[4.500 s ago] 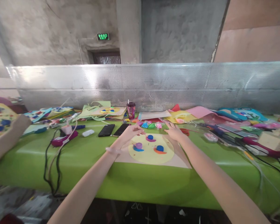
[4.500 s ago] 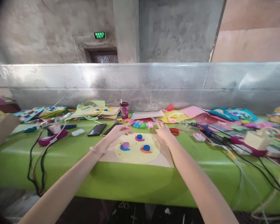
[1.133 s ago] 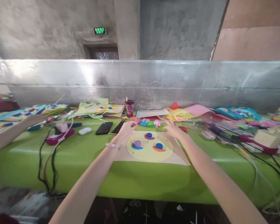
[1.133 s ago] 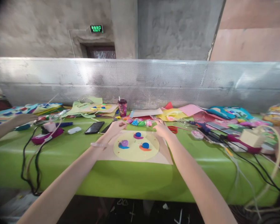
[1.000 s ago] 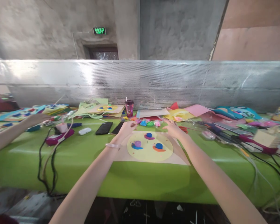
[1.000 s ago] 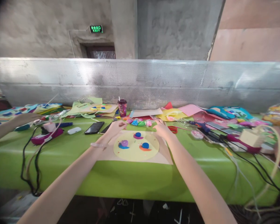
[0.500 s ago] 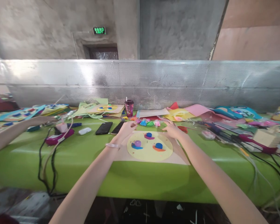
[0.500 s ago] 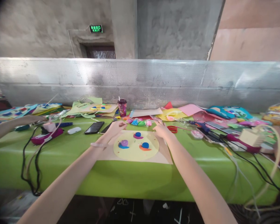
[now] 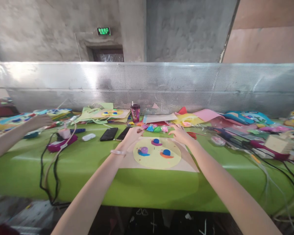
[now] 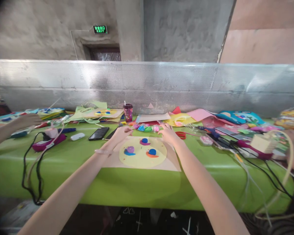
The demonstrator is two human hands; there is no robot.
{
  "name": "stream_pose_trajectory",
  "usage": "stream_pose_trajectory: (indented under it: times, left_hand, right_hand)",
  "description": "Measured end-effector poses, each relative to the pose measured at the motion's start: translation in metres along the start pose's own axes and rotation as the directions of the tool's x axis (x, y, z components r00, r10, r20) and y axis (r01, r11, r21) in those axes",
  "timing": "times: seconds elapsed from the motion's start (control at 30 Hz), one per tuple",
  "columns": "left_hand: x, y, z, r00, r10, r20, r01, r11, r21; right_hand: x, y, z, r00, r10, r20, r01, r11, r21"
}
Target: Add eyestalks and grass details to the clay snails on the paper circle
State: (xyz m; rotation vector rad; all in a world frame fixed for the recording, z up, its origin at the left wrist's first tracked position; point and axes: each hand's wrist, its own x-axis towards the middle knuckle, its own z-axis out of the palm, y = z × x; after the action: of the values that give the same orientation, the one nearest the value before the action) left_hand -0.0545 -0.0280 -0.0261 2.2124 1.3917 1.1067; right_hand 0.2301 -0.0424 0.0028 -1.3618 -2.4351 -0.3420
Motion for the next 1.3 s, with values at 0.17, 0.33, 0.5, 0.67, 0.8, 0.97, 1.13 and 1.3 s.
stream_pose_trajectory:
  times: [0.17,0.33,0.5,0.67,0.8,0.97,1.13,1.3]
  left_hand:
    - [0.005,-0.005,0.003,1.0,0.016,0.013,-0.016,1.0,0.01]
    - [0.006,-0.004,0.002,0.999,0.041,0.008,-0.041,0.999,0.025]
    - [0.004,0.001,-0.001,0.999,0.054,0.006,-0.054,0.998,0.041]
    - [0.003,0.003,-0.002,0.999,0.05,0.006,-0.051,0.998,0.046]
    - [0.003,0.002,-0.001,0.999,0.049,0.015,-0.049,0.998,0.044]
    - [0.004,0.002,-0.001,0.999,0.047,0.025,-0.048,0.998,0.047]
    - [0.003,0.003,-0.001,0.998,0.049,0.029,-0.051,0.997,0.056]
    - [0.002,0.006,-0.003,0.998,0.049,0.032,-0.051,0.996,0.069]
  right_hand:
    - [0.0,-0.037,-0.014,0.979,-0.186,-0.076,0.194,0.974,0.115]
    - [-0.003,-0.064,-0.017,0.935,-0.34,-0.106,0.353,0.92,0.169]
    - [-0.004,-0.068,-0.015,0.911,-0.402,-0.091,0.412,0.892,0.185]
    - [-0.005,-0.071,-0.016,0.909,-0.414,-0.046,0.415,0.889,0.194]
    - [-0.006,-0.074,-0.018,0.917,-0.4,-0.01,0.394,0.899,0.193]
    - [-0.006,-0.074,-0.017,0.913,-0.407,-0.015,0.402,0.895,0.193]
    - [-0.006,-0.073,-0.014,0.912,-0.41,-0.026,0.408,0.895,0.181]
    - [-0.006,-0.073,-0.014,0.91,-0.414,-0.026,0.412,0.893,0.18]
